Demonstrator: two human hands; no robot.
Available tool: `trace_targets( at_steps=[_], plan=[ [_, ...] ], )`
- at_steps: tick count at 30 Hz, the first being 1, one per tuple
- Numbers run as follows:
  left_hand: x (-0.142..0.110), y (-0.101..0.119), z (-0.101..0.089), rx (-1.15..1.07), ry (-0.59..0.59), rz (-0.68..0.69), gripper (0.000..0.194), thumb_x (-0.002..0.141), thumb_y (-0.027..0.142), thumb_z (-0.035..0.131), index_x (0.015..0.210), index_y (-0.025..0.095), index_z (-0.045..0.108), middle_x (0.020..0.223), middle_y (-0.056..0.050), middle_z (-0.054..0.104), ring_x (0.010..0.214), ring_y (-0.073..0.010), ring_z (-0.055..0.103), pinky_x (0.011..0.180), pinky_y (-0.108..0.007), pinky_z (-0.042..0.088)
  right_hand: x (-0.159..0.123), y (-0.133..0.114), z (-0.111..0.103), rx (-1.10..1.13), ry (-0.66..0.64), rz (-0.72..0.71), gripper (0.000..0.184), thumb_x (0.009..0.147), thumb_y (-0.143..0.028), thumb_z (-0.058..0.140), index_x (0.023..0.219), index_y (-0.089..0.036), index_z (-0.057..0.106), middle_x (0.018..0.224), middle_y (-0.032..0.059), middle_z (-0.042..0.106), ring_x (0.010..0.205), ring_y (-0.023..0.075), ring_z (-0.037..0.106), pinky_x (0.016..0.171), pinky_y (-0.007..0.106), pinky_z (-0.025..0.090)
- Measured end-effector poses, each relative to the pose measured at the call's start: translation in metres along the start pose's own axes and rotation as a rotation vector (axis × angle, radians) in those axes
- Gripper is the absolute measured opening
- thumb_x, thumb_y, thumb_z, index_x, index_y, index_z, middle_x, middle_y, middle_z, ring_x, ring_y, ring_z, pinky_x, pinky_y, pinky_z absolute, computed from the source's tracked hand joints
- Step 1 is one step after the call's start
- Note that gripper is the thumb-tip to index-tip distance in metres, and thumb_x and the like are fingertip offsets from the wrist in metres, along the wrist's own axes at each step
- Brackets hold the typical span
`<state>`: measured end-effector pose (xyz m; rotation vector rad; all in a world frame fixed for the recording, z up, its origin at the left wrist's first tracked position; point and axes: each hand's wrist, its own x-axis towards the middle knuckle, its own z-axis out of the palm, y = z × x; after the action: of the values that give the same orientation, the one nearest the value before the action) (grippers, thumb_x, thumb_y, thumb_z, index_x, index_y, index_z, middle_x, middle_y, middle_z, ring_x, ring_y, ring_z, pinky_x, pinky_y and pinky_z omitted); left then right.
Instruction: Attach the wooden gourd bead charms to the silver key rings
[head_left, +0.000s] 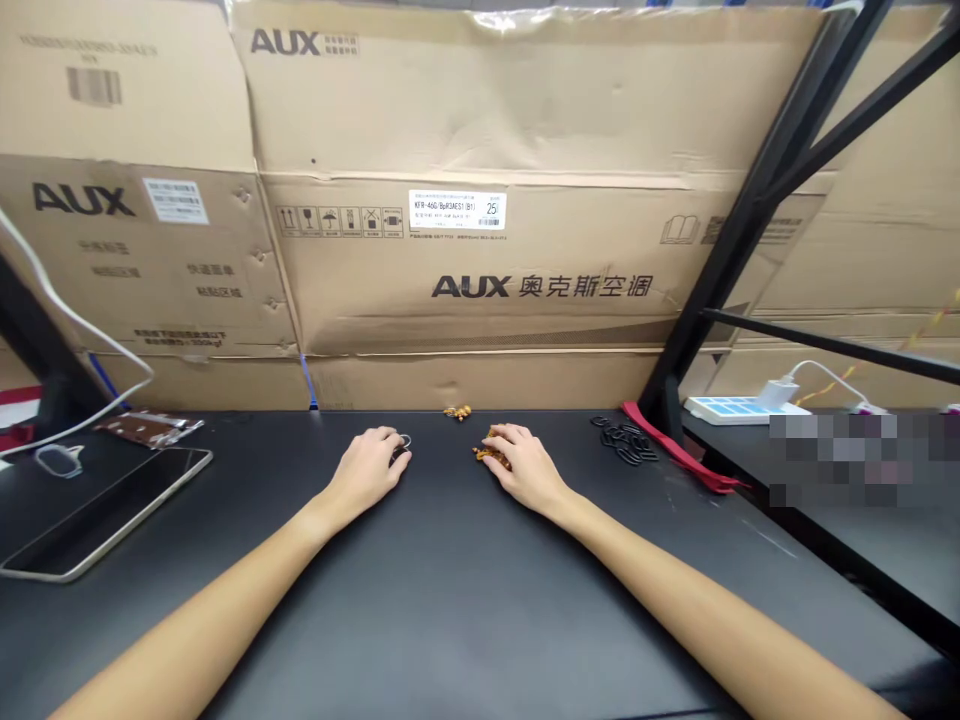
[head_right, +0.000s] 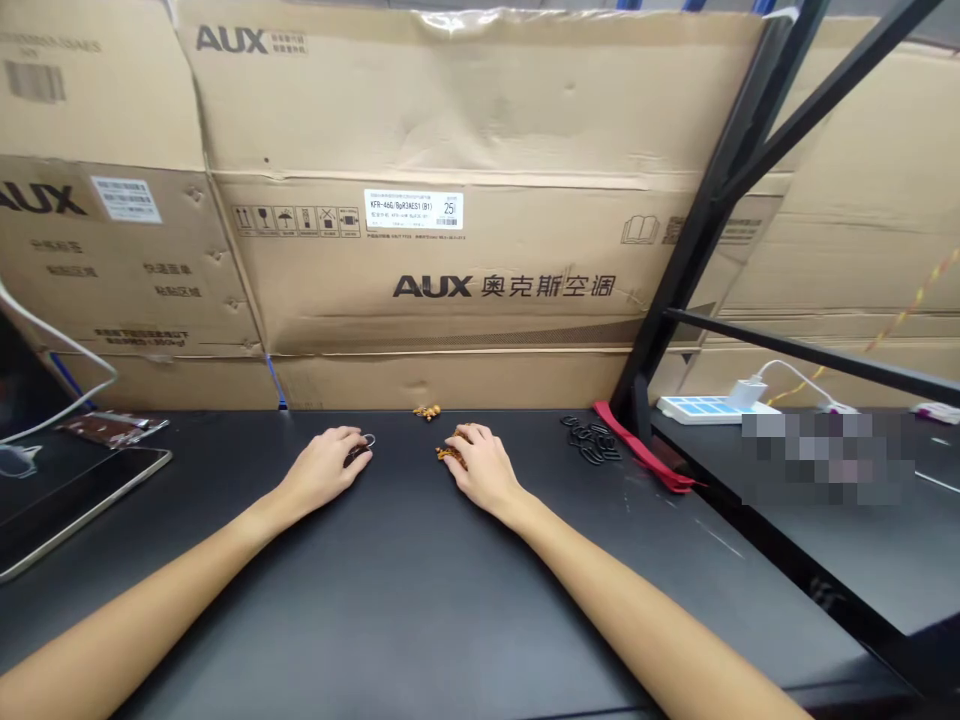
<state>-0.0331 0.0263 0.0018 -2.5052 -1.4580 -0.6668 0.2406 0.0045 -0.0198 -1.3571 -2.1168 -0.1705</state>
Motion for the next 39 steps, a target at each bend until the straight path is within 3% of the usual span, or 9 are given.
trace_targets(
  at_steps=[3,7,14,20,24,30,34,39],
  plan=[
    [-0.002,0.01,0.005,0.032,0.077,0.092,0.02,0.088,0.024,0.052,0.101,0.018,0.066,0.118,-0.013,0.062,0.111,-0.0289,0.056,0.093,-0.044,0.045,-0.001,-0.008,-0.002,-0.016,0.045,-0.028,0.022,0.088,-0.024,0.054,0.106,-0.02,0.065,0.123,0.013,0.058,0.121,0.0302,0.046,0.094,0.048,0.044],
    [0.004,0.032,0.019,-0.053,0.054,0.202,0.024,0.091,0.025,0.048,0.109,0.016,0.062,0.12,-0.013,0.062,0.113,-0.0261,0.056,0.1,-0.042,0.042,-0.002,-0.021,-0.002,-0.025,0.063,-0.073,0.019,0.088,-0.025,0.054,0.1,-0.018,0.066,0.125,0.0142,0.057,0.124,0.032,0.043,0.098,0.05,0.041],
    [0.058,0.058,0.052,-0.051,-0.032,0.098,0.035,0.092,0.02,0.042,0.125,0.012,0.05,0.129,-0.016,0.056,0.121,-0.0265,0.051,0.1,-0.042,0.039,-0.001,-0.024,0.001,0.002,0.077,-0.093,0.018,0.088,-0.026,0.053,0.097,-0.019,0.066,0.123,0.0138,0.058,0.122,0.0313,0.044,0.1,0.052,0.039],
    [0.084,0.058,0.062,-0.062,-0.026,0.023,0.029,0.092,0.021,0.041,0.115,0.011,0.054,0.119,-0.017,0.061,0.112,-0.0286,0.055,0.094,-0.044,0.042,-0.001,-0.02,-0.001,0.015,0.08,-0.076,0.016,0.088,-0.025,0.054,0.098,-0.02,0.066,0.121,0.0125,0.058,0.121,0.0296,0.045,0.098,0.049,0.04],
    [0.067,0.06,0.052,-0.095,-0.052,0.105,0.028,0.092,0.022,0.042,0.116,0.013,0.053,0.116,-0.013,0.062,0.108,-0.0252,0.058,0.094,-0.039,0.044,-0.001,-0.019,-0.002,0.01,0.095,-0.082,0.016,0.088,-0.024,0.053,0.097,-0.021,0.066,0.119,0.0118,0.059,0.118,0.0295,0.046,0.097,0.049,0.041],
    [0.01,0.062,0.022,-0.259,-0.08,0.258,0.031,0.092,0.021,0.043,0.122,0.018,0.049,0.119,-0.01,0.06,0.108,-0.0235,0.058,0.094,-0.039,0.047,-0.002,-0.022,-0.004,0.033,0.057,-0.119,0.026,0.087,-0.027,0.055,0.111,-0.02,0.063,0.123,0.0125,0.056,0.12,0.0297,0.044,0.1,0.05,0.039],
    [-0.018,0.058,0.002,-0.381,-0.124,0.245,0.031,0.093,0.023,0.045,0.123,0.021,0.049,0.119,-0.008,0.061,0.107,-0.0218,0.059,0.095,-0.037,0.048,-0.004,-0.026,-0.006,0.076,0.004,-0.194,0.022,0.088,-0.029,0.055,0.106,-0.021,0.065,0.126,0.0118,0.054,0.12,0.0283,0.043,0.103,0.05,0.036],
    [-0.024,0.055,-0.003,-0.429,-0.166,0.22,0.034,0.091,0.025,0.049,0.125,0.021,0.047,0.123,-0.008,0.06,0.111,-0.0231,0.058,0.096,-0.038,0.047,-0.005,-0.03,-0.008,0.121,-0.036,-0.203,0.015,0.09,-0.026,0.053,0.091,-0.019,0.065,0.124,0.0118,0.055,0.119,0.0264,0.044,0.103,0.049,0.037]
  ],
)
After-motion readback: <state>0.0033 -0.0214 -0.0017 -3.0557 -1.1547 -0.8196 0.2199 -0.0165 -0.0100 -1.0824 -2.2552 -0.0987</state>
